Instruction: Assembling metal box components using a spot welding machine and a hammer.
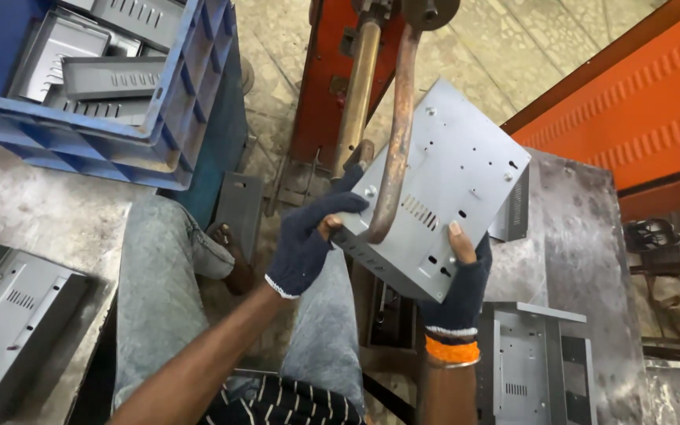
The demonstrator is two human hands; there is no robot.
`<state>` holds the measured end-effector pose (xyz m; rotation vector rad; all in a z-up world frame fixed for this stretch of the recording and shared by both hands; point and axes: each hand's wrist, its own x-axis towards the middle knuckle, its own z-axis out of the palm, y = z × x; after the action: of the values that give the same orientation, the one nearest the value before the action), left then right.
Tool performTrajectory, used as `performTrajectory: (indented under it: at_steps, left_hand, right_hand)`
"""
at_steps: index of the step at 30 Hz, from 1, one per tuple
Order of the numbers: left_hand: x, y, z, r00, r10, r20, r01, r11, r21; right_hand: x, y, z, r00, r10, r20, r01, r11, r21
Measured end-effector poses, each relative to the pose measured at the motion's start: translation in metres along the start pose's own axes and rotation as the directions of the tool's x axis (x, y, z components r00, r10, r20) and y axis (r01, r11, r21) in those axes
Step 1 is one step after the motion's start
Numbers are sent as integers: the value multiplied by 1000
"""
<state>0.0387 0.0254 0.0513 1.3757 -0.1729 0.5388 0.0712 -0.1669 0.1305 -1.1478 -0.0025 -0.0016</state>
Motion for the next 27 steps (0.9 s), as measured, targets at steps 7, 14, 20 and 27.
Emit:
performTrajectory:
  at_steps: [7, 14, 20, 27]
  left_hand:
    - [0, 8, 5, 991, 112, -69, -105, 990, 98]
    - [-10, 19, 9, 998, 60, -21, -57, 993, 107]
    - [-11, 39, 27, 981, 190, -45, -157, 906, 392]
    - [-21, 28, 33, 951, 283, -125, -200, 871, 449]
  right_hand:
    - [6, 10, -14, 996, 68, -61, -74, 992, -107]
    - [39, -13, -20, 982, 158, 107, -156, 987, -21]
    - [84, -5, -40, 942, 228, 246, -186, 966, -182]
    - [96, -8, -32, 941, 226, 250, -152, 946, -285]
